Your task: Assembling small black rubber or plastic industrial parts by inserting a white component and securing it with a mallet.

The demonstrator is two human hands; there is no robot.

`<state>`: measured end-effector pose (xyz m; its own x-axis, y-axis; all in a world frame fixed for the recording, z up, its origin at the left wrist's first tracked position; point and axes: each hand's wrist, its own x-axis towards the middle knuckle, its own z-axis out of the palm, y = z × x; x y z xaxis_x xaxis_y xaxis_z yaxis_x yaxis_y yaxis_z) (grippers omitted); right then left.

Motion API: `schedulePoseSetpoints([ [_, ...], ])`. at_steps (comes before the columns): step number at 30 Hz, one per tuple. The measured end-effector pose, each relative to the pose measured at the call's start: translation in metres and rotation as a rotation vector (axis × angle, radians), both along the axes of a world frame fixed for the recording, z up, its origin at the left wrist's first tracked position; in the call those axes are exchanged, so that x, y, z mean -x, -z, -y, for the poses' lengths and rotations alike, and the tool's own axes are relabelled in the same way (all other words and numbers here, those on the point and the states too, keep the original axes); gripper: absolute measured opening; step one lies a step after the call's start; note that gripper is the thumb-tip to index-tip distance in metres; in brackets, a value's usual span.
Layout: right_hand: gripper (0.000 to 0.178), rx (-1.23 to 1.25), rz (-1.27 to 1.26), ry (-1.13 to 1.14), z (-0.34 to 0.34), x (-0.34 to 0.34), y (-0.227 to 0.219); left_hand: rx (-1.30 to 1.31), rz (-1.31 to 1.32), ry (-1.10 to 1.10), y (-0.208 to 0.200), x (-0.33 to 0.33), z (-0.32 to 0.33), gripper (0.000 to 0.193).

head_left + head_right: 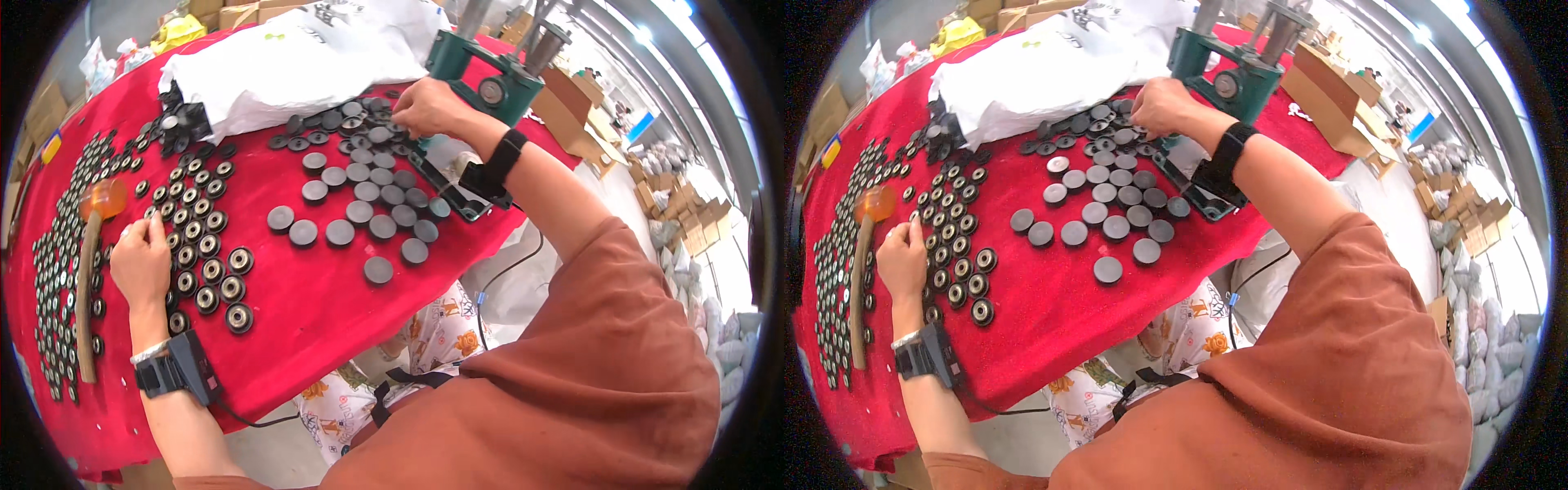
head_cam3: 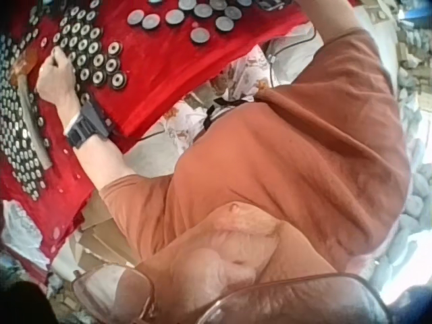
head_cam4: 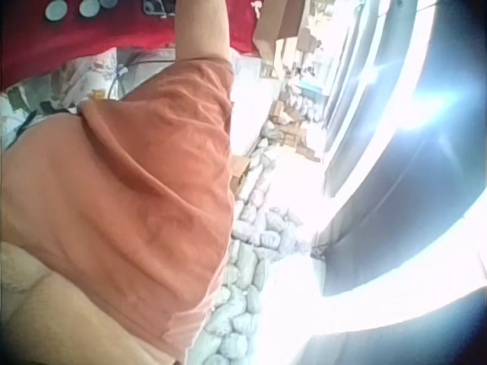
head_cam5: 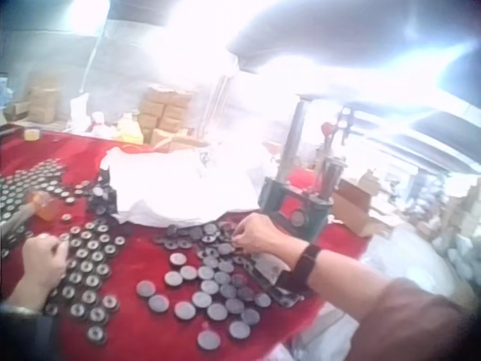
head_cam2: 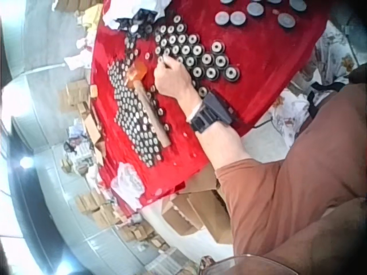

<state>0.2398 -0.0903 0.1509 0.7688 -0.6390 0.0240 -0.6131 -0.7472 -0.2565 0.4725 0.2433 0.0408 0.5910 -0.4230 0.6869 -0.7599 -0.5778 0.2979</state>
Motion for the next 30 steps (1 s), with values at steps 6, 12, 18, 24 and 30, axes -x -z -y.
schedulePoseSetpoints([
  [6,0.017,0.075,-0.472,0.098,0.009,-0.017,0.044,0.027,-0.046,0.012,0.004,-0.003,0.0,0.023],
  [12,0.013,0.094,-0.784,0.015,0.019,-0.056,0.05,0.053,-0.052,0.036,0.004,-0.002,0.002,0.023],
  [18,0.02,0.202,-0.499,-0.113,-0.003,-0.091,0.046,0.055,-0.05,0.04,0.003,-0.001,0.001,0.022],
  [24,0.032,0.024,0.038,-0.148,-0.014,-0.099,0.054,0.043,-0.048,0.043,0.001,0.002,0.008,0.022],
  [30,0.023,0.374,-0.199,-0.729,-0.079,-0.054,0.068,0.019,-0.054,0.024,0.001,0.0,-0.001,0.022],
])
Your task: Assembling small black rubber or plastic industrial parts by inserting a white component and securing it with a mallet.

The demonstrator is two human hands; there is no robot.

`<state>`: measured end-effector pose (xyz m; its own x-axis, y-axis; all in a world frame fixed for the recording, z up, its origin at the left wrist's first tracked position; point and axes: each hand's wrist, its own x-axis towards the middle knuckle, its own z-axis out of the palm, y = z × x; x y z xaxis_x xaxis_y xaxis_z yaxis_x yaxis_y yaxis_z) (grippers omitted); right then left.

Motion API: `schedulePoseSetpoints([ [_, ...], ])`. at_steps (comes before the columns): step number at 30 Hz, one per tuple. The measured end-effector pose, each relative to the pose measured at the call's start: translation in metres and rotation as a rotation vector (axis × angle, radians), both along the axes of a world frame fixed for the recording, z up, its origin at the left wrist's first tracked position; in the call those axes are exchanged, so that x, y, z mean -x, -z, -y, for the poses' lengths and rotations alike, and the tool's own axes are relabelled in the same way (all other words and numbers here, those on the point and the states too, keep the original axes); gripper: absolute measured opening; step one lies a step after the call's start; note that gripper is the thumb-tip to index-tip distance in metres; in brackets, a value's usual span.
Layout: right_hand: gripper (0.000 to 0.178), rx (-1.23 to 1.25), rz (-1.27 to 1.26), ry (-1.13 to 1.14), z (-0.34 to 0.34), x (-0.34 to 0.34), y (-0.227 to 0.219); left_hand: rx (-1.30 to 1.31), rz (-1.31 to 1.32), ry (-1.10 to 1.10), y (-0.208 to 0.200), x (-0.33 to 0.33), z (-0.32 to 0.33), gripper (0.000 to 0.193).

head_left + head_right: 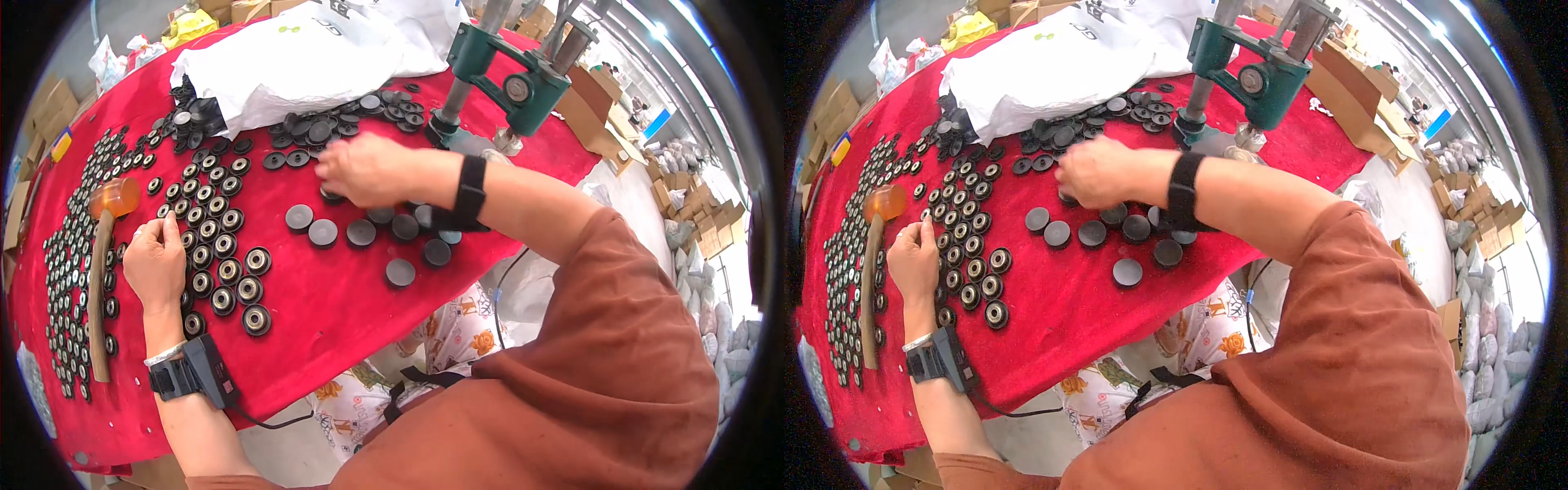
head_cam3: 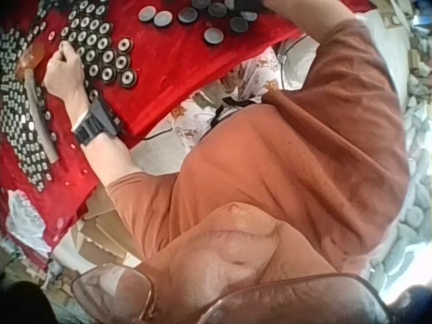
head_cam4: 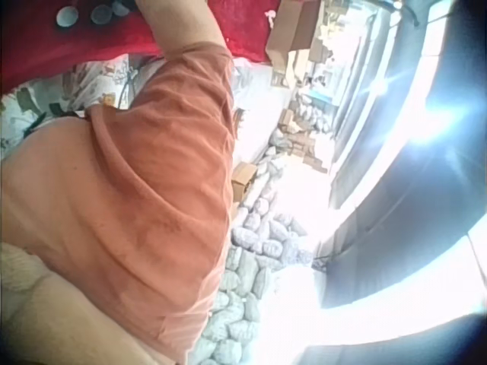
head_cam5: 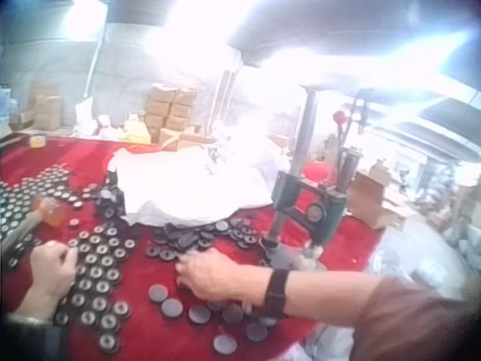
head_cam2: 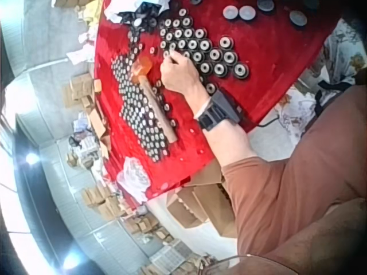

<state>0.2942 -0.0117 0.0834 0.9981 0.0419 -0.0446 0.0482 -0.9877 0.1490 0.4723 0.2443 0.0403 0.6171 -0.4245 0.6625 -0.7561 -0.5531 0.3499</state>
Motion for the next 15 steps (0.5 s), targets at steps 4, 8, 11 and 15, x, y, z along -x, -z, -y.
schedulePoseSetpoints([
  [4,0.019,0.066,-0.067,0.014,0.018,0.031,0.0,0.033,0.03,0.014,0.003,0.0,0.004,0.023],
  [8,0.019,0.213,-0.171,0.221,0.035,0.047,0.0,-0.01,-0.008,0.001,-0.001,0.002,0.003,0.024],
  [11,0.025,0.137,0.004,0.267,0.022,0.051,-0.008,-0.007,-0.021,0.001,0.001,0.0,0.003,0.025],
  [15,0.05,-0.082,0.076,0.012,-0.043,0.043,-0.017,-0.038,-0.074,-0.016,0.0,0.001,0.004,0.025],
])
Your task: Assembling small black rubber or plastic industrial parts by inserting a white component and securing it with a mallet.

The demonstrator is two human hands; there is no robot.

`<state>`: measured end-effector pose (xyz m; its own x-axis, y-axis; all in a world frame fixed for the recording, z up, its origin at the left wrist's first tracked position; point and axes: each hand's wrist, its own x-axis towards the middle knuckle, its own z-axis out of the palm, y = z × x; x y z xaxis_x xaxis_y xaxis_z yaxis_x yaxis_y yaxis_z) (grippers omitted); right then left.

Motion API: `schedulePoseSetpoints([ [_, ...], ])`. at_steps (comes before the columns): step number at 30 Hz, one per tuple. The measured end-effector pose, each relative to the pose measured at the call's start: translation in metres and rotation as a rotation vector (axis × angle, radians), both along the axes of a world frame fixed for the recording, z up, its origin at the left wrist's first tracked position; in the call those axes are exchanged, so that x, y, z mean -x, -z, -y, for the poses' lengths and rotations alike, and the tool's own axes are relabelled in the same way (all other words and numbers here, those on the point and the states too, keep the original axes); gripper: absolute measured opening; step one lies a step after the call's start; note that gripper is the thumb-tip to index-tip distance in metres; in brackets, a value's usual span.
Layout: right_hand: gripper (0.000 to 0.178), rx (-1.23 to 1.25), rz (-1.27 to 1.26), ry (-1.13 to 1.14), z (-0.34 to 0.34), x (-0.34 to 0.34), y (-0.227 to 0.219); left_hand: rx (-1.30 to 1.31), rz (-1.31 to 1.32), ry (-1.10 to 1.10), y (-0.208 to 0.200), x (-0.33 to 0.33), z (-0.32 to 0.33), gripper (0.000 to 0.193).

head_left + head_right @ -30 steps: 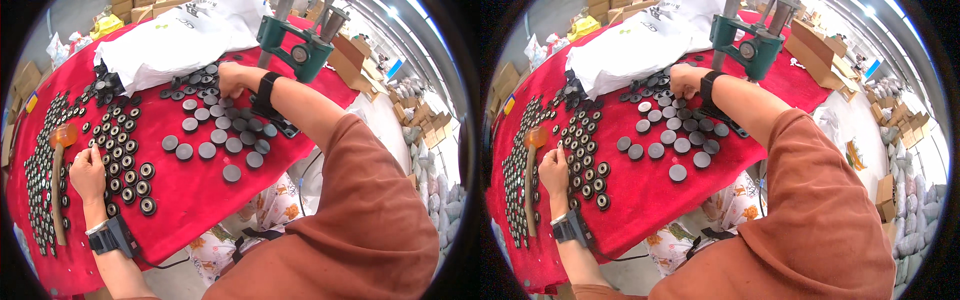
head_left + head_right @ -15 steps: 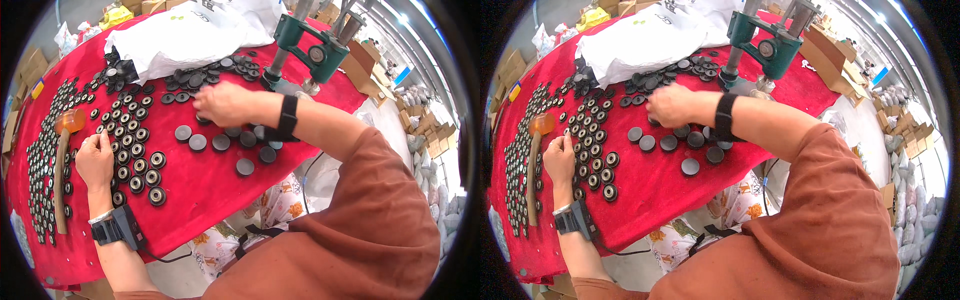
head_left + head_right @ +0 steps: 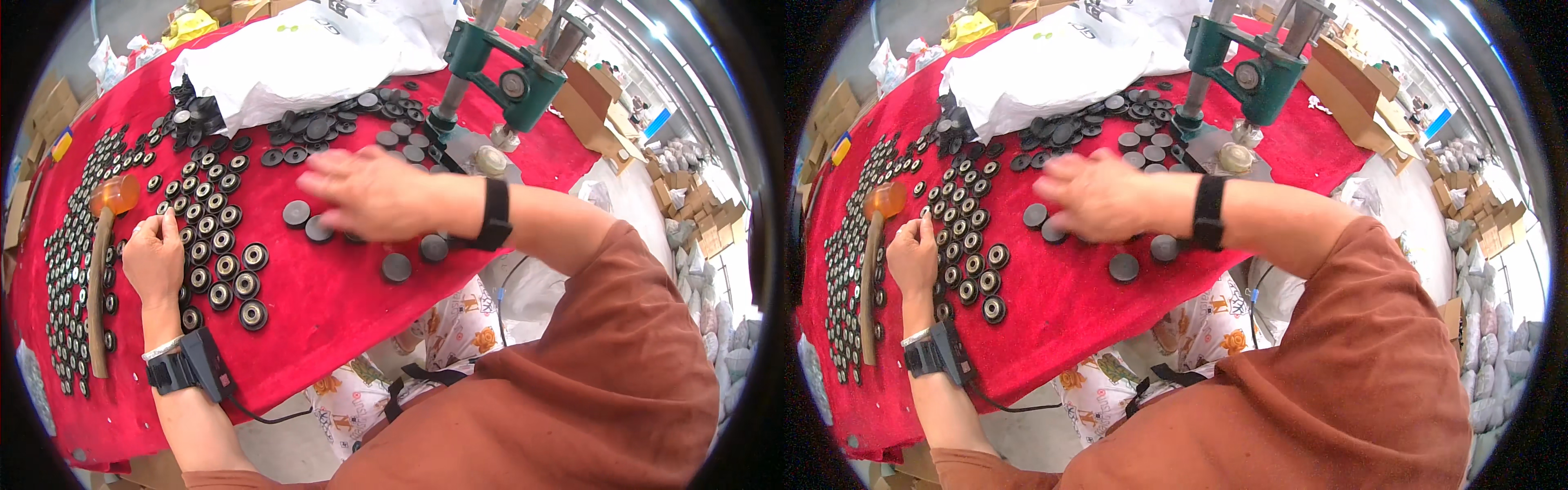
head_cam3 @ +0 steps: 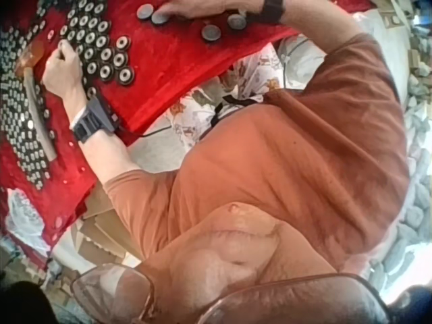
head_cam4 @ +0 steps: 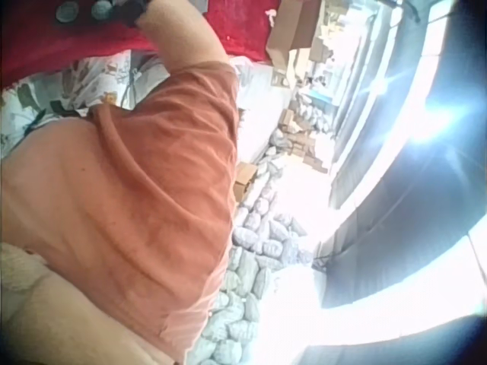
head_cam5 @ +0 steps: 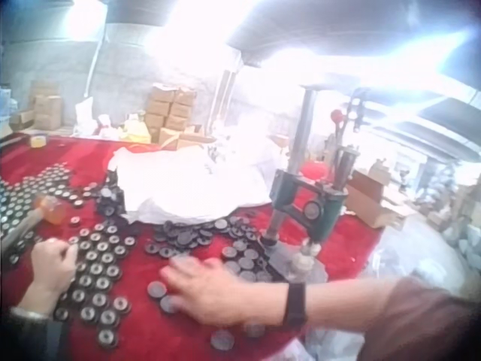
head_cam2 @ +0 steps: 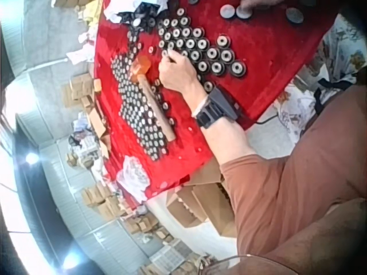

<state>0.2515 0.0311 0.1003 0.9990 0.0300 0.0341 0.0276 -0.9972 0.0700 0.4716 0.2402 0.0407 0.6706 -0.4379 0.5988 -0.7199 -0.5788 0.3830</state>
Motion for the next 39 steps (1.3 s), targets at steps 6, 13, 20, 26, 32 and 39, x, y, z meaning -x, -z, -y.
schedulePoseSetpoints([
  [6,0.047,0.11,-0.11,-0.173,-0.016,-0.014,0.024,0.065,0.042,-0.011,0.002,-0.001,-0.008,0.023],
  [13,0.044,0.221,-0.272,0.223,0.034,0.0,0.006,0.101,0.081,0.039,0.005,-0.002,0.002,0.025],
  [20,0.054,-0.021,-0.103,0.35,0.091,-0.083,0.006,0.097,0.098,0.021,0.002,0.0,0.0,0.026],
  [26,0.06,-0.119,-0.088,0.299,0.103,-0.12,0.026,0.084,0.083,0.033,-0.001,0.002,0.004,0.025],
  [32,0.046,-0.136,-0.233,0.009,0.06,-0.078,0.005,0.095,0.102,0.021,-0.001,0.002,-0.001,0.026],
  [39,0.027,-0.009,0.027,-0.042,0.043,-0.127,-0.002,0.114,0.082,0.015,0.0,0.002,0.001,0.027],
])
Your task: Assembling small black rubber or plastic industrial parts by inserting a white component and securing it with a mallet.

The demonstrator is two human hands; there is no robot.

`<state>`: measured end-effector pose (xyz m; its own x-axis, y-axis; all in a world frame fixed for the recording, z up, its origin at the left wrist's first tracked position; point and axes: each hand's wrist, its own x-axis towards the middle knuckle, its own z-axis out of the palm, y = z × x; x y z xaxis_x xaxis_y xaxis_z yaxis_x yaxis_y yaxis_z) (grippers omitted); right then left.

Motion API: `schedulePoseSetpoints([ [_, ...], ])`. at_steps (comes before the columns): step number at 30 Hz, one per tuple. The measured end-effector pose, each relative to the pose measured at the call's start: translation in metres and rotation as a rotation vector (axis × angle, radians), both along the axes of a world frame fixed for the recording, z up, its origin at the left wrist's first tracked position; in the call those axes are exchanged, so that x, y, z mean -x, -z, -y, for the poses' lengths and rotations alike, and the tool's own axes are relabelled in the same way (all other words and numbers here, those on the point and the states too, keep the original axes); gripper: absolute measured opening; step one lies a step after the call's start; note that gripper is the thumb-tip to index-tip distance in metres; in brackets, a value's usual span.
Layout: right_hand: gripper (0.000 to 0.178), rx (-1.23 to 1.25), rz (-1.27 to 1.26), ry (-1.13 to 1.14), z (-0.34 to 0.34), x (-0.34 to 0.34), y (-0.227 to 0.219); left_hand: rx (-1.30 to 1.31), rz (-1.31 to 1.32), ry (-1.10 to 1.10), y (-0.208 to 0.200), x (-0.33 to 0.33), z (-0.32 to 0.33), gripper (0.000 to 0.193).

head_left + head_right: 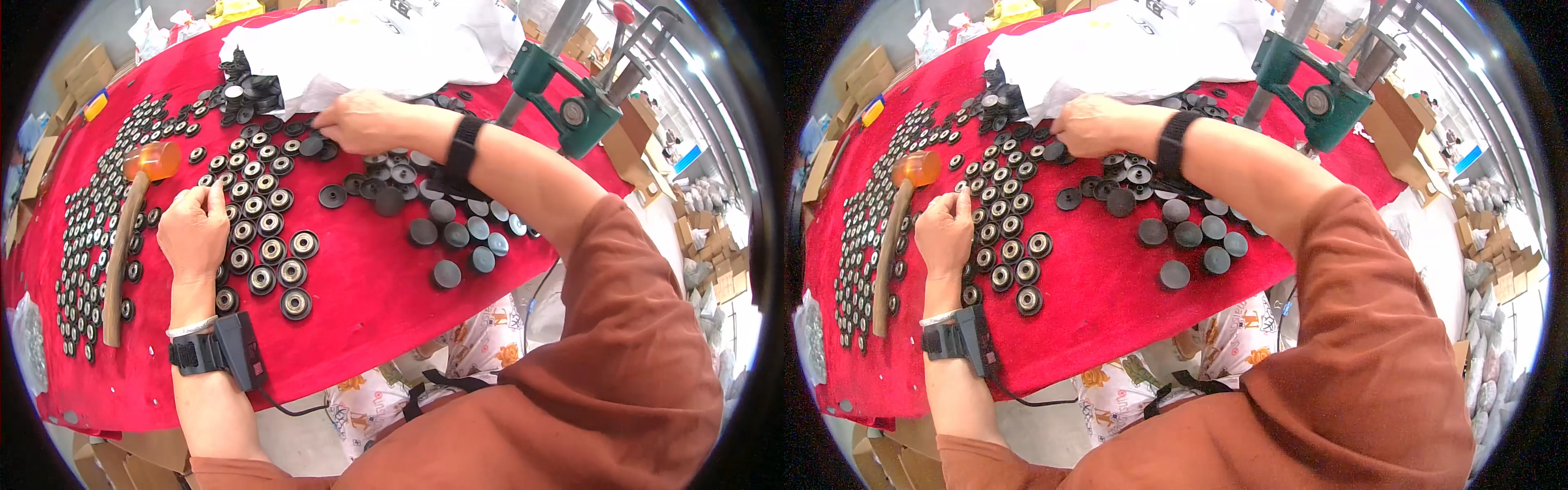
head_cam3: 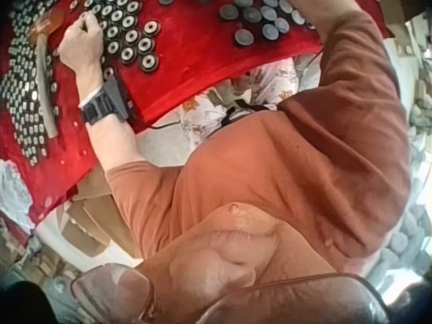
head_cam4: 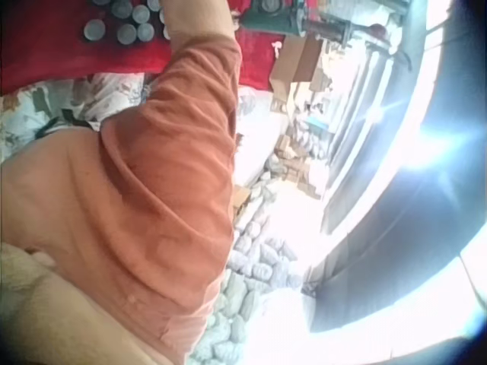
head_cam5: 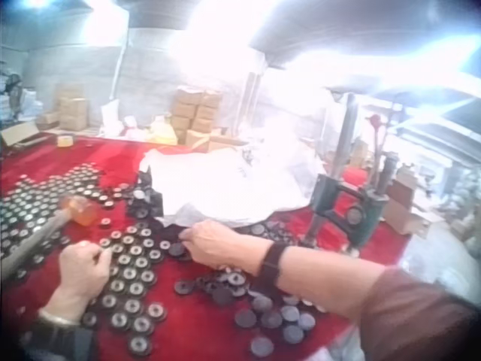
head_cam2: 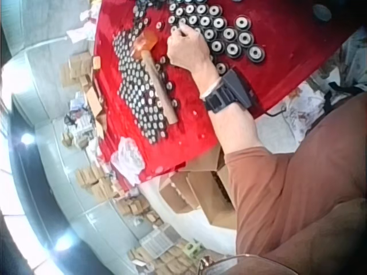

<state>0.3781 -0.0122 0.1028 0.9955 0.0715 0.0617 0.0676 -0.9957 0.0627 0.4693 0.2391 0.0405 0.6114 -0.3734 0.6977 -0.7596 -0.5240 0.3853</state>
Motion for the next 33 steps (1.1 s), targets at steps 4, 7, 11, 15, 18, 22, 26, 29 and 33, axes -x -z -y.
schedulePoseSetpoints([
  [4,0.024,0.059,0.019,-0.154,-0.001,-0.042,0.024,0.003,0.003,0.0,0.002,0.0,0.003,0.027],
  [7,0.021,0.377,-0.206,-0.154,0.009,-0.054,0.032,-0.042,-0.013,-0.008,-0.002,0.001,0.001,0.026],
  [11,0.021,0.165,-0.327,0.159,-0.005,-0.01,0.003,-0.023,-0.009,-0.02,0.0,0.0,0.0,0.028],
  [15,0.022,0.13,-0.122,0.167,-0.01,-0.014,-0.003,-0.026,-0.002,-0.014,-0.001,0.002,0.002,0.025],
  [18,0.021,0.04,0.082,0.093,-0.017,-0.053,0.015,-0.028,0.037,-0.021,0.0,0.0,0.001,0.026],
  [22,0.023,0.092,-0.104,0.195,-0.021,-0.083,0.024,-0.006,0.052,-0.032,0.001,0.0,0.002,0.026],
  [26,0.033,0.042,-0.008,0.208,-0.01,-0.103,0.022,-0.018,0.064,-0.04,-0.003,0.002,0.005,0.026],
  [29,0.039,-0.018,-0.009,0.065,-0.021,-0.109,0.021,-0.005,0.071,-0.032,-0.001,0.001,0.001,0.026],
  [33,0.043,0.239,-0.316,0.14,-0.032,-0.117,0.011,-0.018,0.054,-0.024,-0.001,0.002,0.002,0.026],
])
